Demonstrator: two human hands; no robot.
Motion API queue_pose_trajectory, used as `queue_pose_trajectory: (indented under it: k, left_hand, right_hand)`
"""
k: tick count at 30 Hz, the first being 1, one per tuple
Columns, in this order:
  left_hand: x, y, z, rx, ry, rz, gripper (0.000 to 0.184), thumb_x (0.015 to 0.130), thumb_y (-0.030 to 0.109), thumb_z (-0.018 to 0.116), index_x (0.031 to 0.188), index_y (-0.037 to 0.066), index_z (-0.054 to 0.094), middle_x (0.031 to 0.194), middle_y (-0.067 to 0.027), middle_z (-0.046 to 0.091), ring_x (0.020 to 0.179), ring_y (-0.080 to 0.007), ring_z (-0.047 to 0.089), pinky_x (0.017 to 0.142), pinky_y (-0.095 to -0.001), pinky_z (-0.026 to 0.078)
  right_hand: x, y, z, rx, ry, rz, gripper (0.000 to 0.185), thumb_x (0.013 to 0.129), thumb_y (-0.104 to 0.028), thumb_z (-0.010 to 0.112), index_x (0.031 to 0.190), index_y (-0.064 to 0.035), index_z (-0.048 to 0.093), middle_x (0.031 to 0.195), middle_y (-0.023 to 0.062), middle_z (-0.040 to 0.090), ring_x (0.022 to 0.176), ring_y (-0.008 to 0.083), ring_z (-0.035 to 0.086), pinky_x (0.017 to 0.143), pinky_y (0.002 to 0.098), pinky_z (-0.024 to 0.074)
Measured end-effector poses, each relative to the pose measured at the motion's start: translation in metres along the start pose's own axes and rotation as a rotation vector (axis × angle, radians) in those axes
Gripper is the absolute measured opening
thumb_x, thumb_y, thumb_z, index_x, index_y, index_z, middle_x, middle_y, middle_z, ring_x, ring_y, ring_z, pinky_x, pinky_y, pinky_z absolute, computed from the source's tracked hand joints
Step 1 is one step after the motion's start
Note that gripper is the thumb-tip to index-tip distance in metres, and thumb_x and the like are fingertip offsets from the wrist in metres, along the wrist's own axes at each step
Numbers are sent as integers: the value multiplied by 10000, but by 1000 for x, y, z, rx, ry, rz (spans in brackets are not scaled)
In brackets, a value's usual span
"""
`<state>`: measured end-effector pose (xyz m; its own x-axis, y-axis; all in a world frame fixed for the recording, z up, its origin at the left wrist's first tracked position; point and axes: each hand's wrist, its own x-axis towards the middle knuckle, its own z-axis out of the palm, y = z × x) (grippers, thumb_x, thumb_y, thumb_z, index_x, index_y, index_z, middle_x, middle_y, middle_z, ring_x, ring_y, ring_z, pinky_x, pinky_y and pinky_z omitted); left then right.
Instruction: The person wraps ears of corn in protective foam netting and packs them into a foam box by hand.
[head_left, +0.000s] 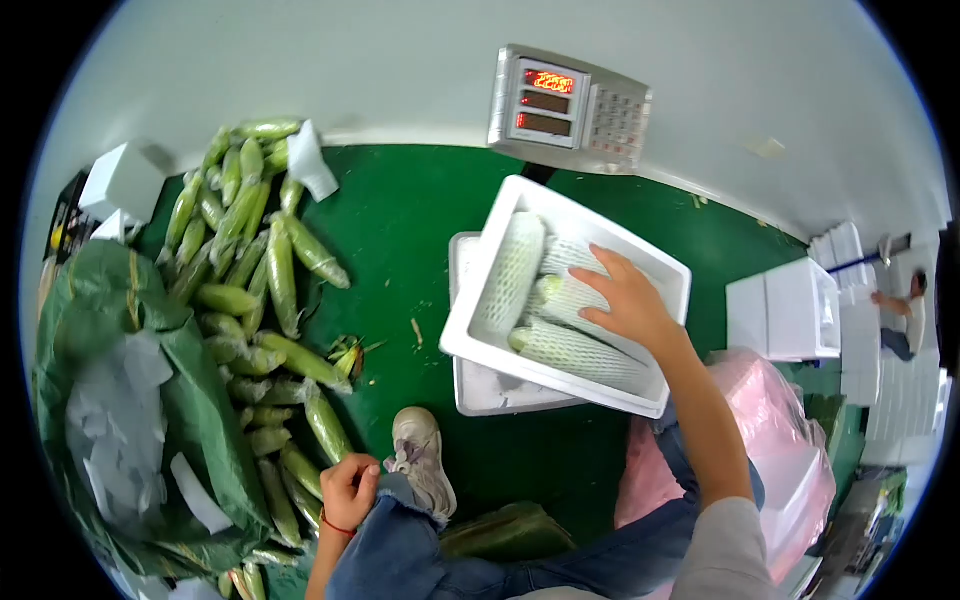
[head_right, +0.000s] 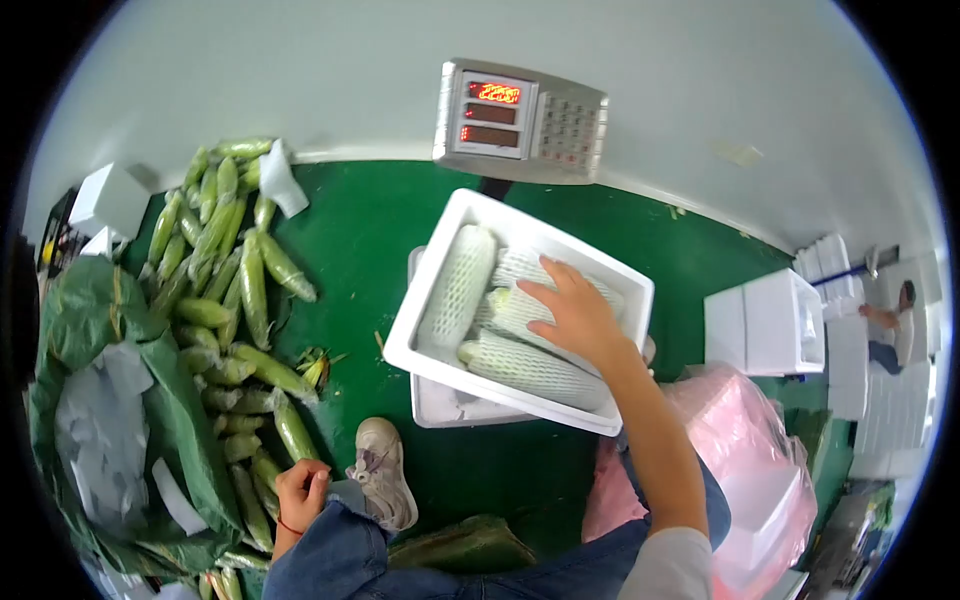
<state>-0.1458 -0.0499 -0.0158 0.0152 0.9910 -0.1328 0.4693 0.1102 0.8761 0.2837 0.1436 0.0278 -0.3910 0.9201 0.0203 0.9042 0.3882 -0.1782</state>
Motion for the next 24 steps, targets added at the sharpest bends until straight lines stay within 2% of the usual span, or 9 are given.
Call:
queue_pose_trajectory:
  k: [3,6,7,9,12,14,17,20,24]
  left_hand:
    - [-7,-11,2,20,17,-33,85,845,104,614,814,30,642,638,-80,606,538,-166,583,528,-279,460]
    - [-19,-27,2,-33,70,-113,111,863,161,607,874,58,646,648,-116,596,537,-225,590,512,-314,458]
    - [-22,-30,2,-16,-6,-243,130,877,117,572,883,6,640,714,-116,613,626,-208,610,589,-315,473]
    - [-25,-42,12,-37,0,-172,146,885,151,584,897,17,641,722,-112,616,621,-191,612,583,-299,470]
    - [-14,-43,24,-182,-98,-281,156,891,172,584,921,28,639,759,-115,631,649,-221,630,598,-311,479]
    - [5,-41,30,-144,-97,-61,148,887,176,585,931,45,638,788,-123,647,672,-243,642,608,-323,491]
    - [30,-30,40,-68,-169,69,128,872,187,603,944,87,639,784,-92,657,653,-244,640,570,-337,485]
    - [44,-17,43,-88,-209,183,131,871,205,611,964,117,638,732,-67,635,614,-217,629,525,-331,464]
    - [70,8,33,-404,-282,235,131,858,208,617,935,102,622,717,-70,590,618,-220,594,560,-344,457]
  right_hand:
    - [39,1,25,-30,-207,-63,736,544,-506,795,1198,-214,625,1315,269,435,1207,428,398,1013,504,311]
    - [54,-7,24,-140,-389,-209,753,539,-449,806,1194,-135,608,1248,283,448,1168,438,410,996,502,318]
    - [53,5,25,-169,-383,-167,778,533,-435,810,1209,-119,591,1262,295,427,1177,449,399,1009,504,315]
    - [62,4,29,-192,-422,-110,818,520,-409,815,1234,-100,562,1289,311,388,1195,469,375,1031,506,308]
    - [66,-7,29,-185,-576,-41,853,497,-368,821,1251,-91,535,1325,313,343,1218,489,343,1044,502,307]
    - [80,-15,31,-174,-668,23,861,478,-336,824,1248,-87,528,1345,299,323,1227,497,327,1036,497,322]
    - [100,-25,25,-104,-798,86,831,484,-281,807,1240,-86,523,1349,285,324,1222,501,324,1018,502,336]
    - [86,-35,33,-263,-642,94,789,486,-241,780,1215,-74,529,1321,276,348,1200,491,358,1000,489,356]
    - [58,-2,21,-110,-437,42,753,502,-210,730,1209,-67,513,1235,254,407,1172,456,399,1011,447,350]
